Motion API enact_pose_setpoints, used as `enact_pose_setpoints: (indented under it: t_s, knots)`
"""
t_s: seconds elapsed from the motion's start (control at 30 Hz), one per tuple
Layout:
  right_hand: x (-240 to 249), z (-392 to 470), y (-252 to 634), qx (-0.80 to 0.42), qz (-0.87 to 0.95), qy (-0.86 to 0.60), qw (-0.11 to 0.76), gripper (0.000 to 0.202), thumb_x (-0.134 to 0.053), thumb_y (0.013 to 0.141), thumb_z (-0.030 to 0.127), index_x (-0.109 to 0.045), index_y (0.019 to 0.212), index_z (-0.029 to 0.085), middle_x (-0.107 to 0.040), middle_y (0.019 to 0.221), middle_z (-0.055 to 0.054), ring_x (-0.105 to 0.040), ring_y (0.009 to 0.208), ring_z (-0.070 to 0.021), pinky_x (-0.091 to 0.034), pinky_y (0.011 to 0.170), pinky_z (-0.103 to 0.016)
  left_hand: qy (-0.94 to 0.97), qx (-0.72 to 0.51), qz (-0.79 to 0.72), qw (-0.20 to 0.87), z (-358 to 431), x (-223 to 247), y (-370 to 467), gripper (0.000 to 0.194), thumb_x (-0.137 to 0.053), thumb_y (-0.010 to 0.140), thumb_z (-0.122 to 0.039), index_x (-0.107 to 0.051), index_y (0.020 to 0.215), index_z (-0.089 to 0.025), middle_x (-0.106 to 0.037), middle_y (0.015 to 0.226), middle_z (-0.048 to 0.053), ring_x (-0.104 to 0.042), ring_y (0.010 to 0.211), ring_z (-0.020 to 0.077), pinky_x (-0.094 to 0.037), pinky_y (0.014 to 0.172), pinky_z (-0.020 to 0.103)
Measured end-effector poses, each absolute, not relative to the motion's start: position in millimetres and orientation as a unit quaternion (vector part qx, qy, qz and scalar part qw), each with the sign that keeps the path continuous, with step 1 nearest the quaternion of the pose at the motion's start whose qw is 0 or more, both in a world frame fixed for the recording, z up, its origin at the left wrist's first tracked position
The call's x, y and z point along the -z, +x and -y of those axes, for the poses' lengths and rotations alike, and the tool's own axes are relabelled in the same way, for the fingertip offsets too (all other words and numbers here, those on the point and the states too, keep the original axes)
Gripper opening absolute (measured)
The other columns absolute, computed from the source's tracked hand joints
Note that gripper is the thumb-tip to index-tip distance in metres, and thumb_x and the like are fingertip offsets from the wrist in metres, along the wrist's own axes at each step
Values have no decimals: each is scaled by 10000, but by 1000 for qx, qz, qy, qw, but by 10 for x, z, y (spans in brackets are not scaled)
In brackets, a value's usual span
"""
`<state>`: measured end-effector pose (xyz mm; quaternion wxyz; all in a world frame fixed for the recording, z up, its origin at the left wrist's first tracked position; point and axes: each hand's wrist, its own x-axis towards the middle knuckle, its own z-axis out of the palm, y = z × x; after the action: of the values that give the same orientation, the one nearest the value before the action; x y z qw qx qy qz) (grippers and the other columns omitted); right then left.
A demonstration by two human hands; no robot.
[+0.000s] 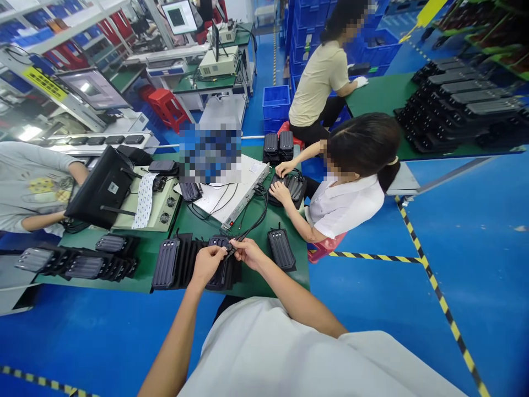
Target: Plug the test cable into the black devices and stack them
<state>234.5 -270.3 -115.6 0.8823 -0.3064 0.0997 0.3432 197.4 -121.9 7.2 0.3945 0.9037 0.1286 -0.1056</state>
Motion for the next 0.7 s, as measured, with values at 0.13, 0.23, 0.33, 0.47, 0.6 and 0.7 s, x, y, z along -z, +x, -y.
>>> enact_pose_setpoints:
  t_s: [0.13,0.23,0.33,0.47,0.6,0.7]
  knots:
    - [1171,2705,2344,-345,-102,-316,878,380,-944,723,403,-731,906,147,-671,608,6,-561,437,-95,-385,405,-198,903,107,-128,395,1208,-57,1987,418,-628,823,-548,-754,686,-174,-754,729,66,-642,709,222,-440,718,311]
    - [1171,2709,2345,-345,-102,-317,878,378,-943,720,403,-732,903,148,-675,615,2,-560,442,-94,-376,406,-195,900,110,-128,401,1204,-46,1996,416,-631,814,-552,-761,697,-174,-742,711,60,-641,710,223,-440,719,312]
    - [1171,2707,2347,-344,-104,-317,878,377,-944,718,403,-733,901,150,-677,619,0,-558,448,-92,-372,409,-192,900,114,-129,400,1203,-42,2004,416,-634,809,-553,-768,702,-173,-731,690,54,-642,709,225,-435,707,310]
    - [1163,2706,2347,-343,-99,-312,880,384,-949,714,411,-739,903,151,-678,630,1,-558,451,-91,-385,412,-195,903,115,-131,394,1200,-45,2010,419,-641,810,-554,-771,696,-173,-724,680,52,-632,691,219,-426,694,306]
    - [1120,2721,2338,-341,-108,-304,883,393,-954,699,388,-747,931,148,-689,663,0,-563,467,-91,-393,419,-200,903,116,-134,392,1194,-54,2006,453,-635,830,-579,-756,674,-171,-746,705,69,-639,695,224,-420,691,308]
    - [1088,2734,2333,-344,-112,-303,882,380,-951,703,379,-746,924,148,-688,658,0,-559,465,-91,-397,420,-201,903,113,-134,393,1190,-61,2000,479,-627,845,-590,-721,625,-175,-756,713,76,-640,691,223,-408,673,304]
